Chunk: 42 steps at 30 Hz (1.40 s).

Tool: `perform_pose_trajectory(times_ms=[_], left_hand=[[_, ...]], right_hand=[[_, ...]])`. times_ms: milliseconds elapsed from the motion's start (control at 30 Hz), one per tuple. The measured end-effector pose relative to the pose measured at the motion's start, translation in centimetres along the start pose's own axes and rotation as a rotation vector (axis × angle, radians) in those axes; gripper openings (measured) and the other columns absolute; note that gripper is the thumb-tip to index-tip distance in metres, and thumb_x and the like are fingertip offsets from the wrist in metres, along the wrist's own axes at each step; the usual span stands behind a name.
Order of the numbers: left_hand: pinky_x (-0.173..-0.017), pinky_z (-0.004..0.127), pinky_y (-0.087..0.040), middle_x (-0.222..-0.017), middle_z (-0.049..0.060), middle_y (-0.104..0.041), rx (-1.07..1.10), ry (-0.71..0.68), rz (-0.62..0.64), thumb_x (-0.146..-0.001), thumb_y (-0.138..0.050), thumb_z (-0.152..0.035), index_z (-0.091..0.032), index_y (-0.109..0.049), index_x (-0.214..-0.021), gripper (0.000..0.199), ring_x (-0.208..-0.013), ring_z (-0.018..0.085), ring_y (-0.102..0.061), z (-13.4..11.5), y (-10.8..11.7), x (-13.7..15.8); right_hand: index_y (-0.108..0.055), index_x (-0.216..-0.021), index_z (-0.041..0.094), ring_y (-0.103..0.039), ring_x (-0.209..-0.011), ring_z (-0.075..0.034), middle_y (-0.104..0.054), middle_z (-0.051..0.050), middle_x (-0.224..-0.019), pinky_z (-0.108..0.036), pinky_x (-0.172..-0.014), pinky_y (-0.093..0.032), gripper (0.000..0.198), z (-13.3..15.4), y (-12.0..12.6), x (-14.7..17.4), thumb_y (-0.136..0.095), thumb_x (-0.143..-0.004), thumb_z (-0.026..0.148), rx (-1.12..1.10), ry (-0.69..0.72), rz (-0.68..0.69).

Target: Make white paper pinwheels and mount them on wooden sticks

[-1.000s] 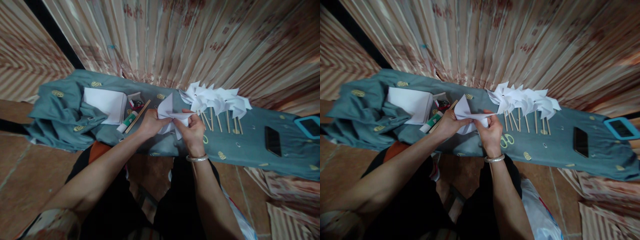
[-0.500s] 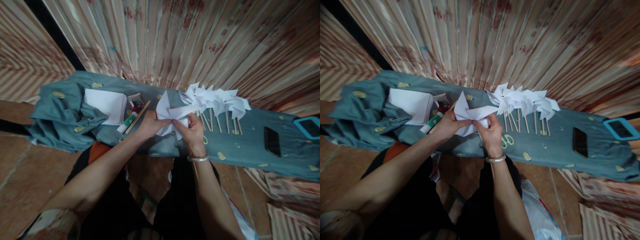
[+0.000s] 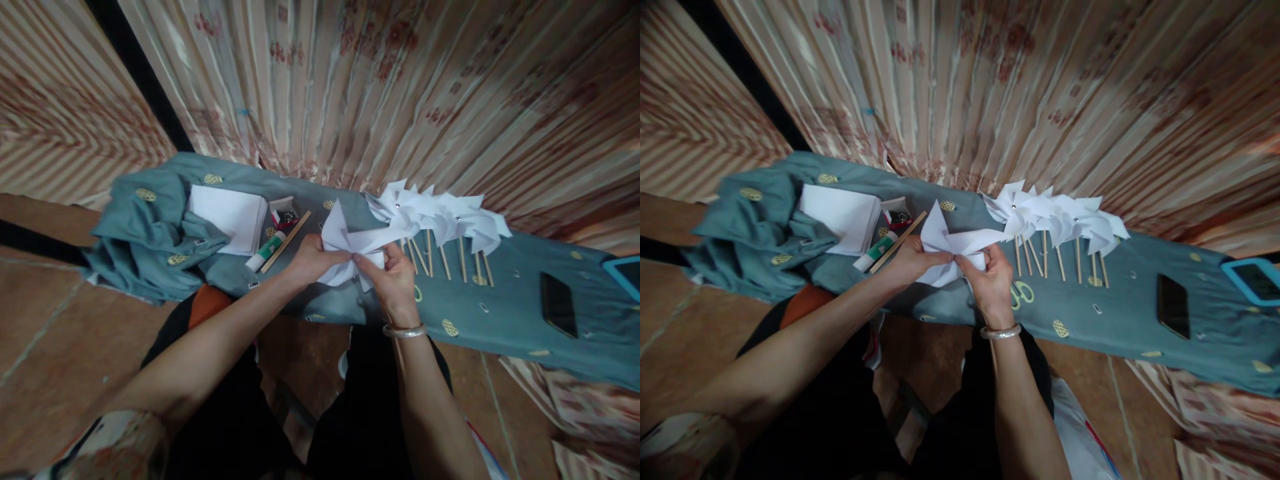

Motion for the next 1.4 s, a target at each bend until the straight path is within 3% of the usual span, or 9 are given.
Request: perform_pose_trajectory(times_ms=[200, 300, 367, 433, 500, 600, 767, 1133, 1400], left_hand=[[-0.056, 0.024, -0.048, -0.065, 0.002, -0.069, 0.103, 0.098, 0.046, -0.062, -0.075, -0.019, -0.01, -0.069, -0.071, 0.014, -0.056, 0.014, -0.061, 1.2, -0.5, 0.3], [-0.065, 0.029, -0.052, -0.077, 0.006, -0.072, 0.105, 0.046, 0.088, -0.067, -0.076, -0.033, -0.01, -0.07, -0.084, 0.029, -0.067, 0.017, -0.066, 0.5, -0.1, -0.2], [-0.074, 0.032, -0.054, -0.09, 0.009, -0.073, 0.036, -0.054, 0.056, -0.079, -0.065, -0.043, -0.01, -0.07, -0.098, 0.038, -0.08, 0.02, -0.068, -0.5, 1.3, -0.9], [-0.079, 0.034, -0.054, -0.099, 0.011, -0.072, -0.199, -0.152, -0.03, -0.091, -0.049, -0.042, -0.012, -0.068, -0.108, 0.04, -0.088, 0.021, -0.068, -1.5, 3.4, -1.6], [-0.089, 0.037, -0.051, -0.108, 0.011, -0.07, -0.641, -0.281, -0.131, -0.089, -0.052, -0.028, -0.013, -0.069, -0.108, 0.029, -0.099, 0.023, -0.065, -2.6, 5.2, -2.0], [-0.101, 0.042, -0.044, -0.114, 0.014, -0.068, -1.235, -0.361, -0.073, -0.083, -0.058, -0.015, -0.011, -0.071, -0.105, 0.026, -0.112, 0.028, -0.058, -2.2, 5.6, -2.3], [-0.098, 0.04, -0.044, -0.109, 0.013, -0.07, -1.604, -0.332, 0.012, -0.087, -0.052, -0.016, -0.01, -0.07, -0.107, 0.027, -0.109, 0.027, -0.058, -0.2, 5.6, -2.5], [-0.093, 0.038, -0.044, -0.113, 0.013, -0.069, -1.69, -0.364, 0.02, -0.089, -0.042, -0.009, -0.013, -0.068, -0.107, 0.032, -0.108, 0.025, -0.058, 0.1, 4.2, -1.6], [-0.096, 0.037, -0.045, -0.112, 0.014, -0.068, -1.692, -0.273, -0.007, -0.087, -0.046, -0.009, -0.011, -0.066, -0.113, 0.033, -0.108, 0.025, -0.062, 0.0, 5.1, -2.5]], right_hand=[[-0.066, -0.091, 0.018, -0.069, -0.073, -0.019, -0.076, -0.002, -0.083, -0.032, -0.07, -0.055, 0.036, -0.4, 0.1, 0.0, -0.081, -0.061, 0.032, 0.007, -0.014, -0.002], [-0.066, -0.092, 0.018, -0.069, -0.07, -0.02, -0.076, -0.002, -0.081, -0.034, -0.069, -0.055, 0.04, -0.3, 0.9, -0.2, -0.083, -0.058, 0.032, -0.036, -0.038, -0.044], [-0.067, -0.092, 0.018, -0.068, -0.071, -0.019, -0.076, -0.003, -0.083, -0.033, -0.07, -0.055, 0.041, 0.1, 1.7, -0.3, -0.083, -0.057, 0.032, -0.043, -0.026, -0.078], [-0.068, -0.091, 0.018, -0.068, -0.072, -0.019, -0.076, -0.003, -0.086, -0.033, -0.071, -0.054, 0.04, 0.5, 2.7, -0.4, -0.083, -0.056, 0.032, -0.029, -0.006, -0.11], [-0.069, -0.089, 0.017, -0.068, -0.074, -0.019, -0.076, -0.004, -0.088, -0.033, -0.073, -0.054, 0.039, 0.7, 3.6, -0.4, -0.083, -0.056, 0.033, -0.013, 0.005, -0.133], [-0.069, -0.089, 0.017, -0.068, -0.073, -0.019, -0.076, -0.005, -0.088, -0.032, -0.072, -0.053, 0.04, 0.7, 4.5, -0.3, -0.083, -0.056, 0.034, 0.007, 0.005, -0.147], [-0.068, -0.091, 0.018, -0.069, -0.078, -0.021, -0.076, -0.005, -0.089, -0.035, -0.076, -0.054, 0.04, 0.6, 5.3, 0.1, -0.083, -0.058, 0.035, 0.019, 0.007, -0.127], [-0.068, -0.1, 0.018, -0.071, -0.083, -0.023, -0.077, -0.006, -0.095, -0.037, -0.079, -0.055, 0.047, 0.2, 6.7, 0.7, -0.084, -0.059, 0.035, -0.048, -0.031, -0.108], [-0.068, -0.096, 0.018, -0.071, -0.079, -0.022, -0.077, -0.006, -0.092, -0.036, -0.077, -0.055, 0.045, 0.4, 6.9, 0.9, -0.084, -0.057, 0.035, -0.04, -0.039, -0.118]])
Point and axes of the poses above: each hand's wrist, its own x-axis away from the middle knuckle, its own y-axis out of the back of the hand, z = x × y, the point moved 8 cm from there along -x, towards the middle knuckle
